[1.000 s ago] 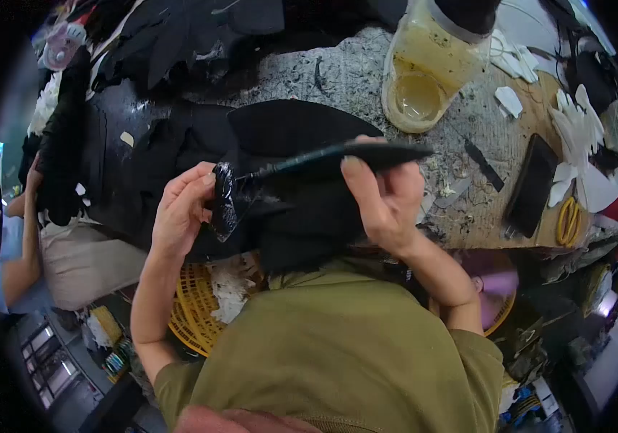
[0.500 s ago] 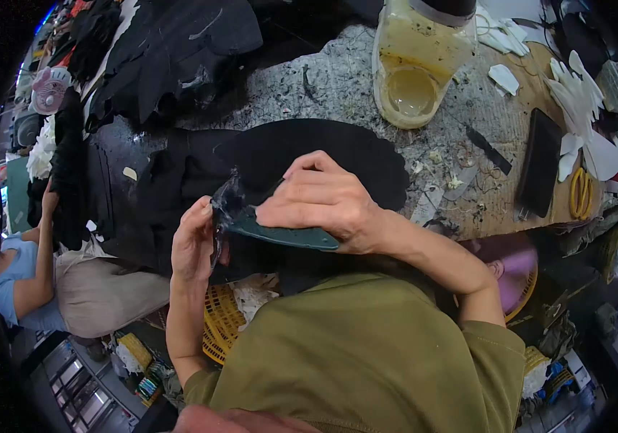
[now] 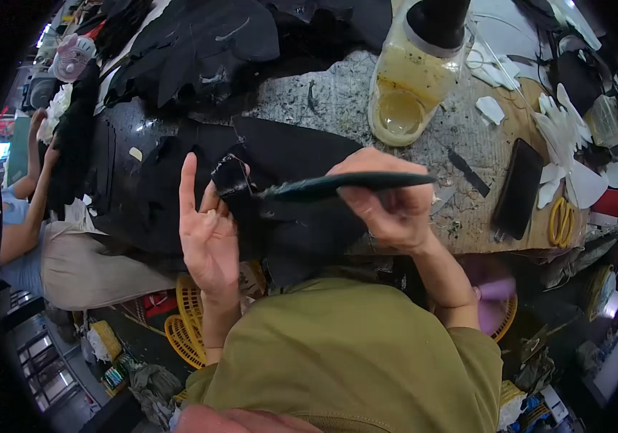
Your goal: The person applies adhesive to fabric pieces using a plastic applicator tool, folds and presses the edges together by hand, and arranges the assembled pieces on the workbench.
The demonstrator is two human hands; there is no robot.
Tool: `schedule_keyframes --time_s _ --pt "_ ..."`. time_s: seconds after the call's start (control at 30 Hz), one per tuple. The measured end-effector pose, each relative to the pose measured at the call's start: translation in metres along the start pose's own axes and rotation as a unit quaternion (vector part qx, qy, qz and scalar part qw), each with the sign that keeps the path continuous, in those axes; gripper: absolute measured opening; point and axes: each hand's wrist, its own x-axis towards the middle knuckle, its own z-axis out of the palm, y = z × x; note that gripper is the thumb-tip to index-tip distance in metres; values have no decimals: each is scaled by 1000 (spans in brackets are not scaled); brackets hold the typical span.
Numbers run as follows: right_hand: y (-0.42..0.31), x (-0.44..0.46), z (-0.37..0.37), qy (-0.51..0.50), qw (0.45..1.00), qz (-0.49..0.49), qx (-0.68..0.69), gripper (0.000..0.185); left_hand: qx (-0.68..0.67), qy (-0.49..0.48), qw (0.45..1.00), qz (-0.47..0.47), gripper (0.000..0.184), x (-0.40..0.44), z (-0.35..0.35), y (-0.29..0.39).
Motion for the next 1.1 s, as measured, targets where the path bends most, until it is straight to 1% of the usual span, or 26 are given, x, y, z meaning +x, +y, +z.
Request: schedule_keyframes --time_s 0.03,0.07,0.1,0.17,0.2,0.23,0.3,0.33,0.37,0.4,0.47,0.57,0.63,0.67,0.7,0.73,0.77,0.8,0.83,0.87,0.9,0.97,1.0,1.03,1.07,1.1 --pt "-7 8 3 -52 997 -29 -58 22 30 24 999 12 77 -2 10 -3" --pt "-13 16 7 -103 986 -57 -117 25 -14 17 1000 19 80 -3 17 -6" --pt "-12 22 14 -105 970 -109 -188 18 -18 12 999 24 80 -4 20 -9" --pt "1 27 22 -83 948 -150 -267 19 -16 32 999 7 86 -6 21 -14" --pt "9 29 23 -72 942 -171 -278 21 -42 31 999 -5 87 -4 20 -17" --pt "14 29 26 -71 942 -173 -279 21 -41 29 999 -4 87 -2 22 -17" --pt "22 31 31 -71 929 -197 -306 35 -43 84 996 -4 86 4 25 -19" --pt "21 33 34 -77 925 -199 -314 37 -41 82 996 -10 86 6 22 -21" --pt "21 34 36 -73 925 -195 -317 37 -45 95 994 0 85 8 15 -25" --pt "21 38 37 -57 913 -208 -345 36 -52 107 993 14 85 12 11 -28" --pt "35 43 32 -39 885 -235 -401 31 -50 120 991 9 84 12 10 -29" --pt "24 41 26 -20 898 -238 -370 27 -34 113 993 22 79 15 12 -26" --pt "10 39 28 -55 898 -256 -353 26 -142 108 984 -1 71 15 9 -24" --pt "7 38 29 -79 893 -272 -350 26 -217 89 972 -7 68 15 8 -22" --pt "6 36 34 -100 894 -260 -351 27 -290 69 954 -15 66 15 8 -21" --pt "10 33 38 -117 893 -247 -358 27 -310 32 950 -10 72 15 13 -18" --pt "15 27 41 -135 892 -234 -364 27 -342 29 939 -5 78 16 10 -19" --pt "11 19 42 -129 902 -209 -355 27 -373 30 927 3 84 18 6 -20" --pt "5 8 43 -140 917 -179 -328 24 -417 60 907 24 90 21 5 -21" --pt "2 -5 49 -145 905 -203 -344 22 -417 60 907 29 90 23 3 -22" --pt "-8 -11 46 -162 907 -182 -344 21 -404 42 913 36 88 21 2 -23" --pt "-9 -22 35 -121 912 -157 -358 21 -390 21 920 42 86 18 3 -23" --pt "-10 -24 28 -92 925 -133 -343 20 -331 19 943 25 84 19 8 -21" --pt "-6 -28 20 -23 946 -119 -299 18 -269 12 963 15 82 23 12 -16" --pt "-3 -29 12 47 956 -118 -264 15 -202 -15 979 -13 74 27 14 -10" --pt "0 -30 3 118 960 -120 -225 13 -178 -41 981 -65 70 36 19 2"
